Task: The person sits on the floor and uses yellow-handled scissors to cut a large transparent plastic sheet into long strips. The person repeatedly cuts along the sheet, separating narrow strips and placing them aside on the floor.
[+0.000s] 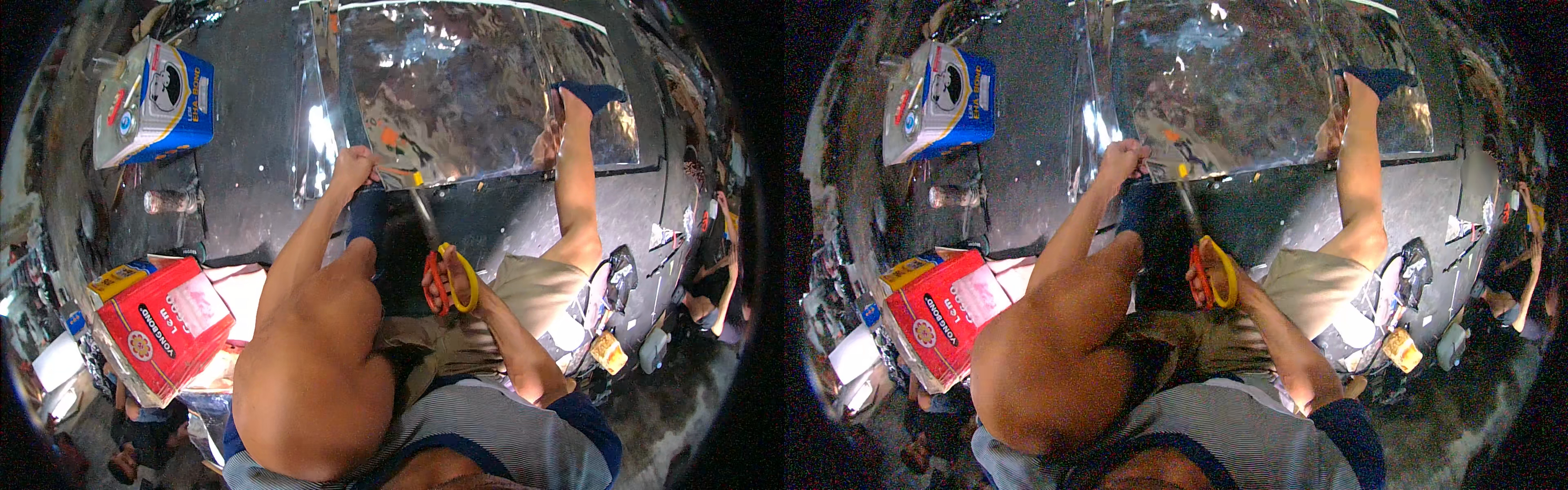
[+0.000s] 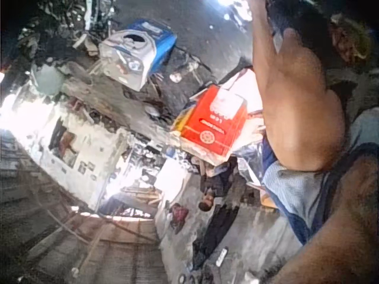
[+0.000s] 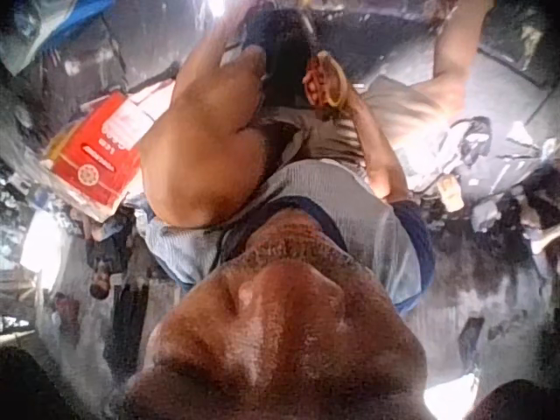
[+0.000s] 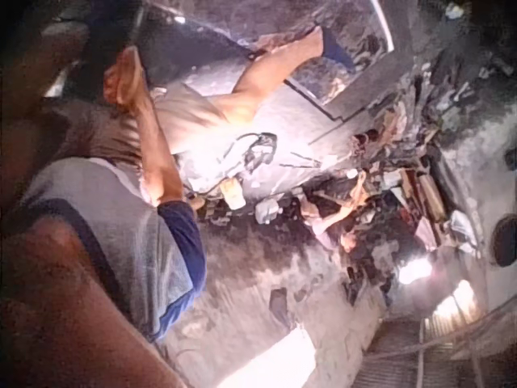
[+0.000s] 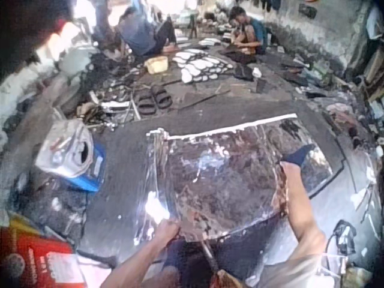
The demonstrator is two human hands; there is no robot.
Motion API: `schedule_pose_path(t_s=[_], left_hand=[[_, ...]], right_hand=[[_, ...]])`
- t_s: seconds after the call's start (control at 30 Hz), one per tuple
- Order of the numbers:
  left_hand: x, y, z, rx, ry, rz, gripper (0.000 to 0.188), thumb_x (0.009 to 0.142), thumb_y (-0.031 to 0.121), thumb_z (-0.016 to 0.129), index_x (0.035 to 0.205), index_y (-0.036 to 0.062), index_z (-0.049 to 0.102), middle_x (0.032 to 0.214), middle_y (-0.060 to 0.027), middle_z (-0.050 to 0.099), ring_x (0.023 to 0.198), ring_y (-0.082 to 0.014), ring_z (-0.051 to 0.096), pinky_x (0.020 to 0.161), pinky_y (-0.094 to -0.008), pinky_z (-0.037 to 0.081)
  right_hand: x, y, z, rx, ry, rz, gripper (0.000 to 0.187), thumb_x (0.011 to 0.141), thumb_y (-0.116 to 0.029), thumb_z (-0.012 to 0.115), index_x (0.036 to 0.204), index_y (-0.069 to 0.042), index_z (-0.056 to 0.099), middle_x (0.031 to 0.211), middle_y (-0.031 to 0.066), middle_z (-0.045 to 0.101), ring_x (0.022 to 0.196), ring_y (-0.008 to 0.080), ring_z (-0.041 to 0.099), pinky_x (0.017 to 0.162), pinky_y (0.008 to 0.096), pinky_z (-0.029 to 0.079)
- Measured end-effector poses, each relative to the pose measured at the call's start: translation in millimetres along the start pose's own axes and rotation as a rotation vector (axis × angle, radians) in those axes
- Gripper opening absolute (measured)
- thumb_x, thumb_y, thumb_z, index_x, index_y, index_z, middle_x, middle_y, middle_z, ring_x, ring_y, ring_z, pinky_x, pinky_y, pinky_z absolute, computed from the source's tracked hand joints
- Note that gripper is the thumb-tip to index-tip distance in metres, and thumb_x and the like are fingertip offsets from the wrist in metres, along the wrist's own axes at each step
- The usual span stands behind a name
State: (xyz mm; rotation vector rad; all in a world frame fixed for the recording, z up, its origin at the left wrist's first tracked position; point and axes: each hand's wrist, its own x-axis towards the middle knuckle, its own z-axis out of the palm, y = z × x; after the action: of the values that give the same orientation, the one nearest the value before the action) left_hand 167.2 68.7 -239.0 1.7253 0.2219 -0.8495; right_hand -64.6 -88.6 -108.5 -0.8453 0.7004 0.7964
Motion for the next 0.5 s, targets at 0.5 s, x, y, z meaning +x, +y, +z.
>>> schedule_pose_path(t_s=[0.5], left_hand=[[6.7, 6.3, 3.0, -0.016, 0.042, 0.011, 0.018, 0.077, 0.011, 0.06, 0.061, 0.0013, 0.056, 0.055, -0.0049, 0.053, 0.047, -0.0124, 0.048, 0.045, -0.0259, 0.039]], right_hand=[[49.7, 4.0, 18.9, -0.127, 0.09, 0.042, 0.087, 0.071, -0.083, 0.029, 0.08, 0.001, 0.051, 0.056, 0.0046, 0.047, 0.046, 0.0161, 0.052, 0.045, 0.0282, 0.046]])
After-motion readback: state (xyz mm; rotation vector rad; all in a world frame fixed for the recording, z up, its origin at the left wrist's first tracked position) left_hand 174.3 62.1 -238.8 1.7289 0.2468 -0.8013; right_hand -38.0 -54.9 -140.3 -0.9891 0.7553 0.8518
